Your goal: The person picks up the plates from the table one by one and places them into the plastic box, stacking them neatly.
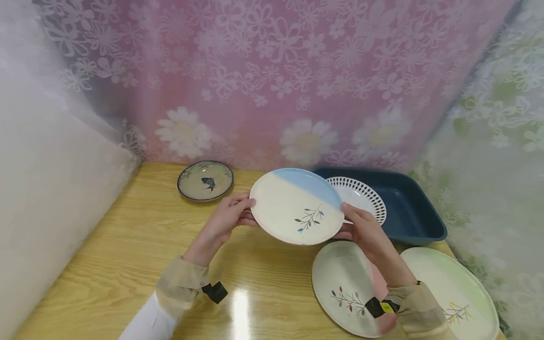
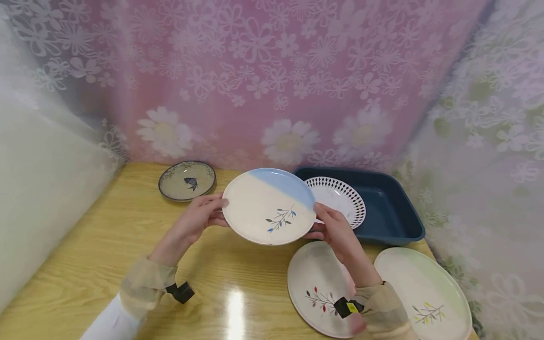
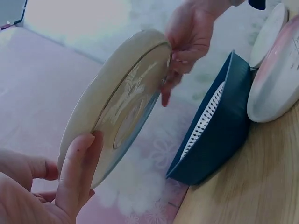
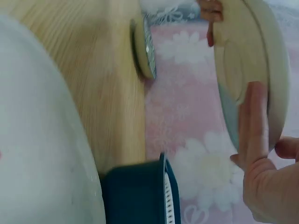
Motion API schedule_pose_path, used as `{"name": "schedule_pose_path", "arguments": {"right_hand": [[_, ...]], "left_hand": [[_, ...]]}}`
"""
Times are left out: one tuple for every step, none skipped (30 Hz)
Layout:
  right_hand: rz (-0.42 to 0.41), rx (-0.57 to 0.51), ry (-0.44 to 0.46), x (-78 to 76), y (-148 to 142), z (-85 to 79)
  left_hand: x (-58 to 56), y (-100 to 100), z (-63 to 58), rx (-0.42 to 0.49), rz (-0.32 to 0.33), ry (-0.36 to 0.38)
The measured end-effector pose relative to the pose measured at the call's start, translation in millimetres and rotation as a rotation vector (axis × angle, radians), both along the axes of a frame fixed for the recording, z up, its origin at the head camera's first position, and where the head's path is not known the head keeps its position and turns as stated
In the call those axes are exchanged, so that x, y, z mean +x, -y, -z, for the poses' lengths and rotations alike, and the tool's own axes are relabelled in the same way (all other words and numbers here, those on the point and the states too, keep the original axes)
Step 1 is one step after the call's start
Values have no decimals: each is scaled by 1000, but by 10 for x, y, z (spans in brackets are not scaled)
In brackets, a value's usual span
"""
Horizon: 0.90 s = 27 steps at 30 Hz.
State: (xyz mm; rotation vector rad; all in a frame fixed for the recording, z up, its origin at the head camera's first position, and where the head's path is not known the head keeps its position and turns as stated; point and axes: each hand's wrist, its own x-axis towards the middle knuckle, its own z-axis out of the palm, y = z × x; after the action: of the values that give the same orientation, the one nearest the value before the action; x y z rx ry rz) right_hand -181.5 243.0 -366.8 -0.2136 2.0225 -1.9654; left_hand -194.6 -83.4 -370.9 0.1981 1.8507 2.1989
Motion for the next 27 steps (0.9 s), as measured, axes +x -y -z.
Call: {"name": "schedule_pose_path", "arguments": {"right_hand": [[-20,-12,3,11,6,12],[-50,-14,5,26,9,27],[-81,-15,12,45,11,44],[-122,-14,16,66,11,65],[-156,0,31,91,16,84],[-186,4,54,120,21,103],[-211,4,81,150,26,122],[-232,1,107,181,32,140],[-243,-4,133,210,40,156],[-247,-9,152,238,49,168],[-240,-11,168,263,61,176],[-237,-19,171,285,71,182],[-231,-26,172,305,80,189],[-223,-32,173,322,91,192],[-217,-38,173,336,100,194],[-208,-44,177,347,108,195],[-201,-49,180,356,115,196],[-192,-50,185,362,121,198],[-183,-51,191,364,126,200],[-174,-52,194,365,131,203],[-165,-50,197,364,135,209],[-156,-46,196,360,139,216],[-147,-40,193,356,144,223],[-137,-31,192,352,148,229],[-125,-19,190,348,151,234],[-114,-6,184,347,154,239],[-101,5,178,345,153,243]], "left_hand": [[16,7,19,-7,13,-6],[30,20,42,-15,28,-11],[45,39,64,-25,41,-13],[60,63,86,-38,55,-15],[77,89,106,-51,67,-15],[94,119,125,-66,79,-17],[110,149,141,-80,89,-18],[127,177,157,-94,98,-17],[142,200,171,-107,104,-15],[153,222,185,-119,111,-17],[161,239,201,-128,115,-17],[169,253,214,-135,118,-16],[176,263,228,-145,121,-16],[182,272,243,-154,125,-16],[185,279,259,-159,132,-15],[191,286,275,-164,139,-13],[195,292,293,-167,146,-9],[199,299,313,-169,154,-4],[202,305,335,-167,165,2],[206,311,357,-164,175,8],[211,315,378,-160,183,14],[215,318,399,-156,189,18],[220,319,417,-150,194,21],[225,318,432,-146,199,21],[229,315,442,-143,204,18],[233,309,449,-141,206,12],[236,299,451,-136,208,6]]}}
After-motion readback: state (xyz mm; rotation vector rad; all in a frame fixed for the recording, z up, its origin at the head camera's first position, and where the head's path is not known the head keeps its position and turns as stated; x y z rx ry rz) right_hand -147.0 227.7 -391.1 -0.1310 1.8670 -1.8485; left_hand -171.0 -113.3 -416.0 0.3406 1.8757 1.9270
